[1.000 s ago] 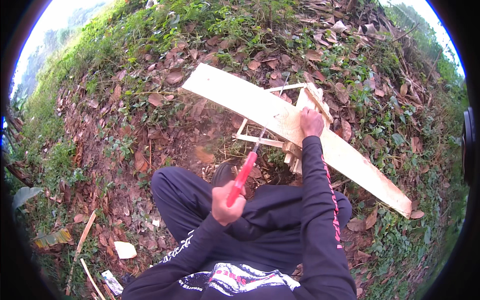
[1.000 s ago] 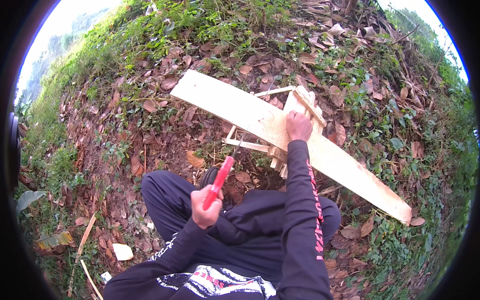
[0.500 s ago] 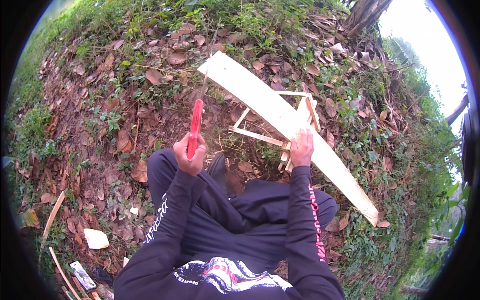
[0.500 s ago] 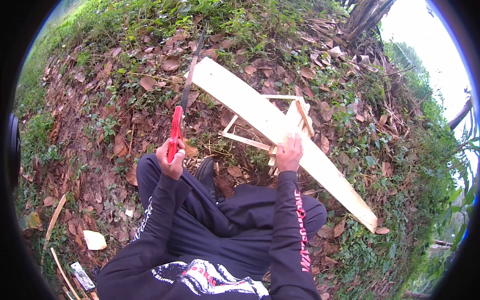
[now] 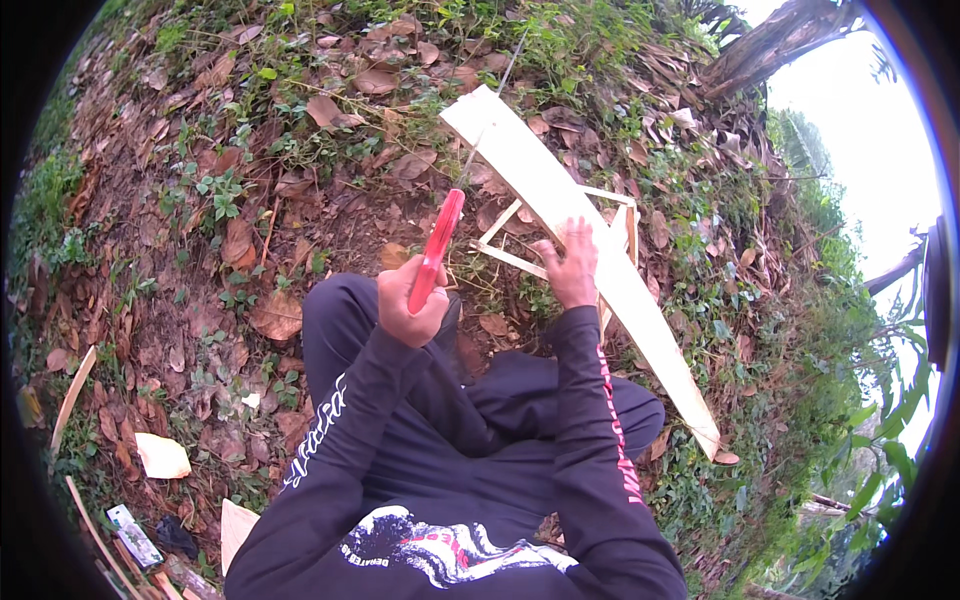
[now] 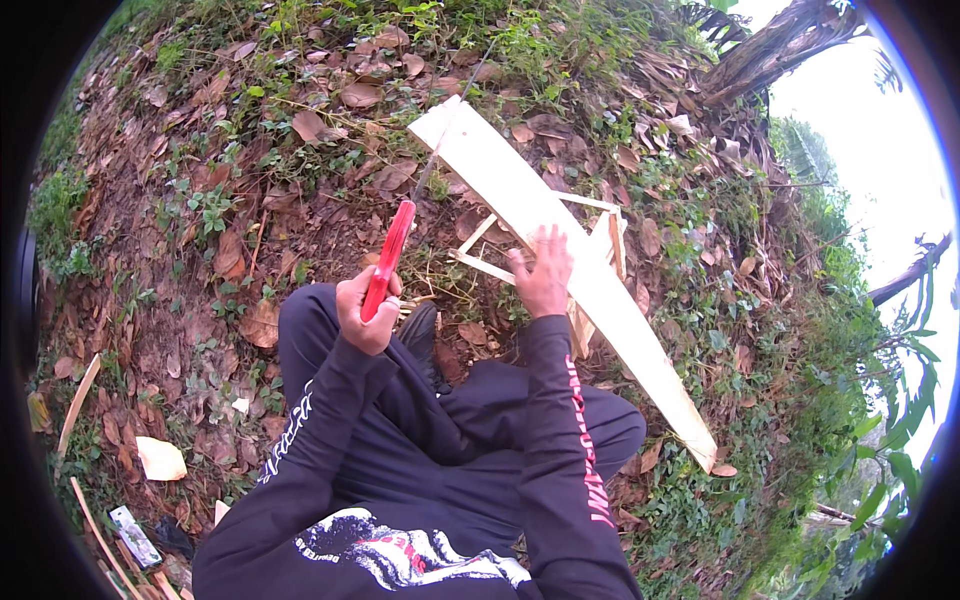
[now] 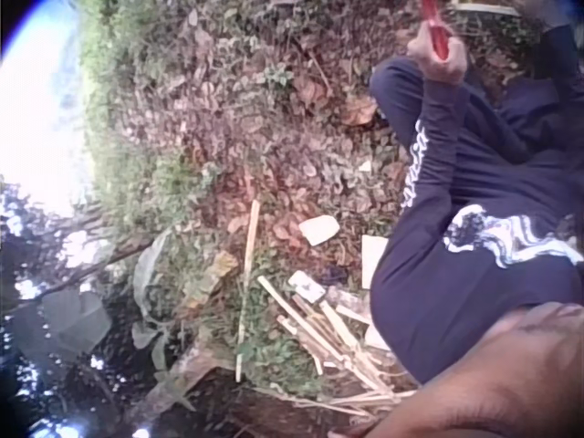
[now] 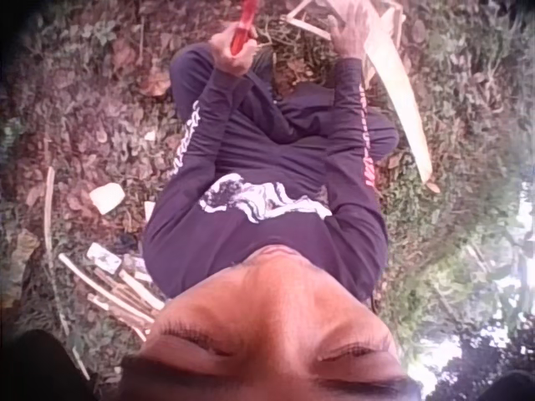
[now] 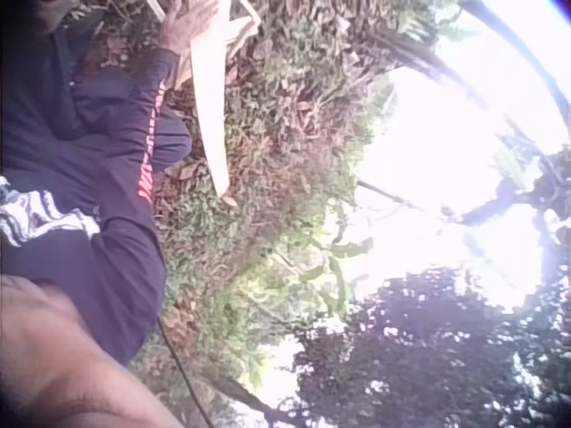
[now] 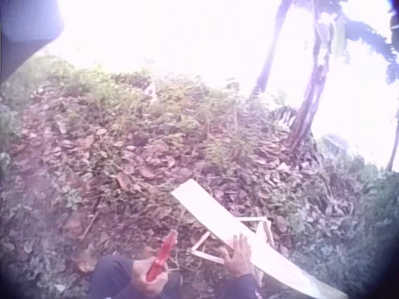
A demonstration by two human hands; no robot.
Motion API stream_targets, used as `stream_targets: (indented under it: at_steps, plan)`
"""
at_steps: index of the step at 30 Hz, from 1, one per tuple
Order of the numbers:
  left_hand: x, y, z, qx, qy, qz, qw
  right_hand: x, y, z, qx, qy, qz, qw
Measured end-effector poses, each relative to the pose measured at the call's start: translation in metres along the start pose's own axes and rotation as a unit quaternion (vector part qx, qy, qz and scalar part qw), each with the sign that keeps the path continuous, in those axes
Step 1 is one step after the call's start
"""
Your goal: The person sits on the ground in a wooded area and uses a red-handled hand saw to cut a long wooden plank resting on a small wooden frame. The person saws through the wood repeatedly, pausing briefly to inspect the saw blade before continuing the cutting action.
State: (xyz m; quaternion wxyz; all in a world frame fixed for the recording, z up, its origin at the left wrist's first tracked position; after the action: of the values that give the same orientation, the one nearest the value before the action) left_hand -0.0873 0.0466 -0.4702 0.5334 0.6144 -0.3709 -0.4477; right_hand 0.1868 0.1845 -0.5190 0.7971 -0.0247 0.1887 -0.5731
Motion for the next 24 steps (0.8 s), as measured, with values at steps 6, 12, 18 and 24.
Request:
stream_targets:
  at_steps: [6,12,18,24]
  plan:
    - [-0.001,0.007,-0.004,0.007,0.004,0.014,1.000,0.011,0.012,0.019,0.089,0.058,-0.003,0.994]
    - [0.000,-0.001,-0.001,-0.004,-0.005,0.004,1.000,0.012,0.048,0.057,-0.093,0.084,-0.020,0.992]
    - [0.002,0.002,-0.029,-0.002,-0.080,0.012,0.997,0.082,0.146,0.028,0.050,0.053,0.008,0.997]
    - [0.014,-0.001,-0.056,0.006,-0.157,0.077,0.984,0.068,0.140,0.029,-0.009,0.104,-0.107,0.989]
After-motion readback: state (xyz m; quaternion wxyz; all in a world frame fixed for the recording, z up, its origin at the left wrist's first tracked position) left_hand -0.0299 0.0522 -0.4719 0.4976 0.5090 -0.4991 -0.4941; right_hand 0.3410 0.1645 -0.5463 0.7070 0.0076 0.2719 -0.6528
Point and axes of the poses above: each hand's wrist, its own x-axis away from the middle knuckle, its own z-axis out of the back of the hand, y = z × x, the point moved 6 cm from there along -x, towards the middle knuckle, and after that the axes turned 7 degrees about z, right-handed, at the moved point
